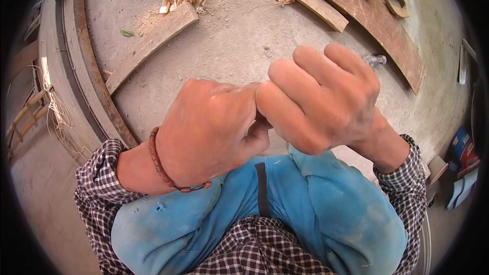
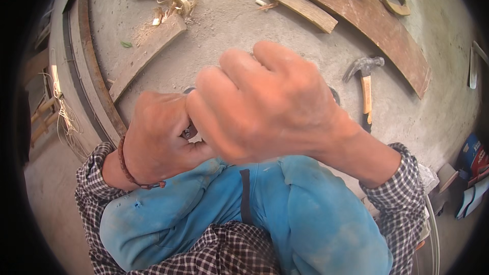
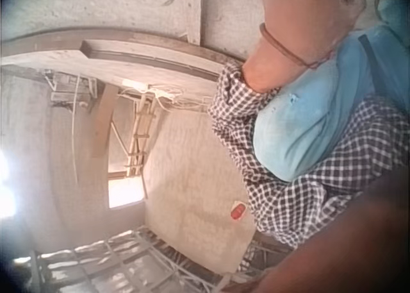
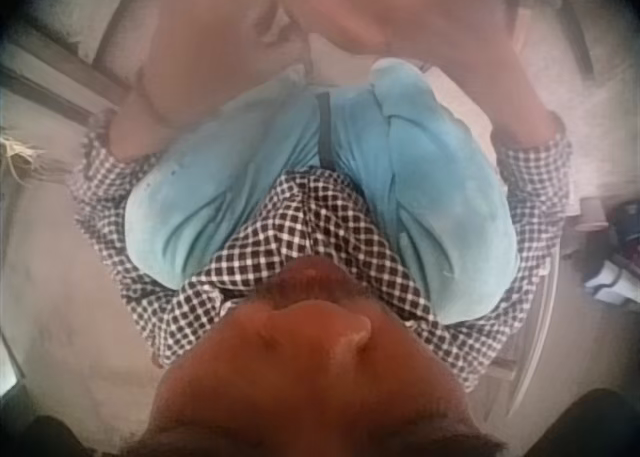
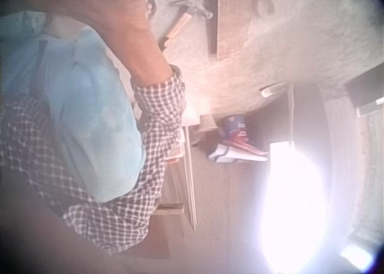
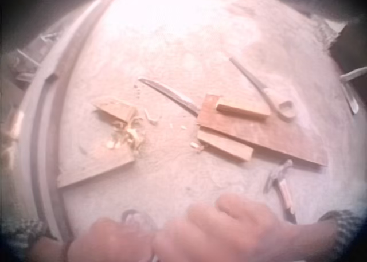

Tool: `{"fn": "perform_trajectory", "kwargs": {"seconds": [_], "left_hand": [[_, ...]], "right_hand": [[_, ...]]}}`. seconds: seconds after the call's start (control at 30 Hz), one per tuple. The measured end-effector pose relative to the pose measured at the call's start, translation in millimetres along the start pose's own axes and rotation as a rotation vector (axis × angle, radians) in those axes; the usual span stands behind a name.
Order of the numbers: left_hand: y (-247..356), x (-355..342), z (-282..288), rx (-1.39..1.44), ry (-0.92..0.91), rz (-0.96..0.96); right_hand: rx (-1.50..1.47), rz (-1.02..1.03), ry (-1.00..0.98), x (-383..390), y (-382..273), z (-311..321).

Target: The person is cutting a piece of wood using a hand saw. They hold the wood steady with one hand while sawing with the other, creating wood shavings on the floor.

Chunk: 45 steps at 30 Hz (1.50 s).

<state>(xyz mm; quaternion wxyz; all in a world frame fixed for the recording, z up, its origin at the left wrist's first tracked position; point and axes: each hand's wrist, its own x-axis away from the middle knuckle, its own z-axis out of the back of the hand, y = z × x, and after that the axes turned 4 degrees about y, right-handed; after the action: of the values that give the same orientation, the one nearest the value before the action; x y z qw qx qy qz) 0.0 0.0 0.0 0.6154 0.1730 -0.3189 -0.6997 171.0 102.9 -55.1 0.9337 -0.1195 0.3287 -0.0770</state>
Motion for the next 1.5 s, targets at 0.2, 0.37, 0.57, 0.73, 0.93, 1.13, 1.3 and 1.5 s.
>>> {"fn": "perform_trajectory", "kwargs": {"seconds": [0.2,0.37,0.57,0.73,0.93,1.13,1.3,1.5], "left_hand": [[1,2,-9,-0.131,0.132,0.001],[1,-4,5,-0.094,0.232,-0.051],[-33,0,3,0.249,0.163,0.162],[-55,5,-24,0.305,0.143,0.220],[-94,-4,-72,0.169,0.012,0.278],[-125,10,-129,-0.169,-0.025,0.049],[-91,5,-95,-0.214,0.151,-0.091],[-55,-11,-29,0.872,0.057,0.327]], "right_hand": [[0.090,-0.082,0.013,4,6,-5],[0.096,-0.123,0.123,5,27,-8],[0.134,-0.133,0.166,13,39,7],[0.182,-0.138,0.171,19,41,5],[0.175,-0.114,0.188,20,42,5],[0.185,-0.082,0.204,20,41,2],[0.165,-0.080,0.160,21,41,10],[-0.030,-0.139,0.172,27,37,6]]}}
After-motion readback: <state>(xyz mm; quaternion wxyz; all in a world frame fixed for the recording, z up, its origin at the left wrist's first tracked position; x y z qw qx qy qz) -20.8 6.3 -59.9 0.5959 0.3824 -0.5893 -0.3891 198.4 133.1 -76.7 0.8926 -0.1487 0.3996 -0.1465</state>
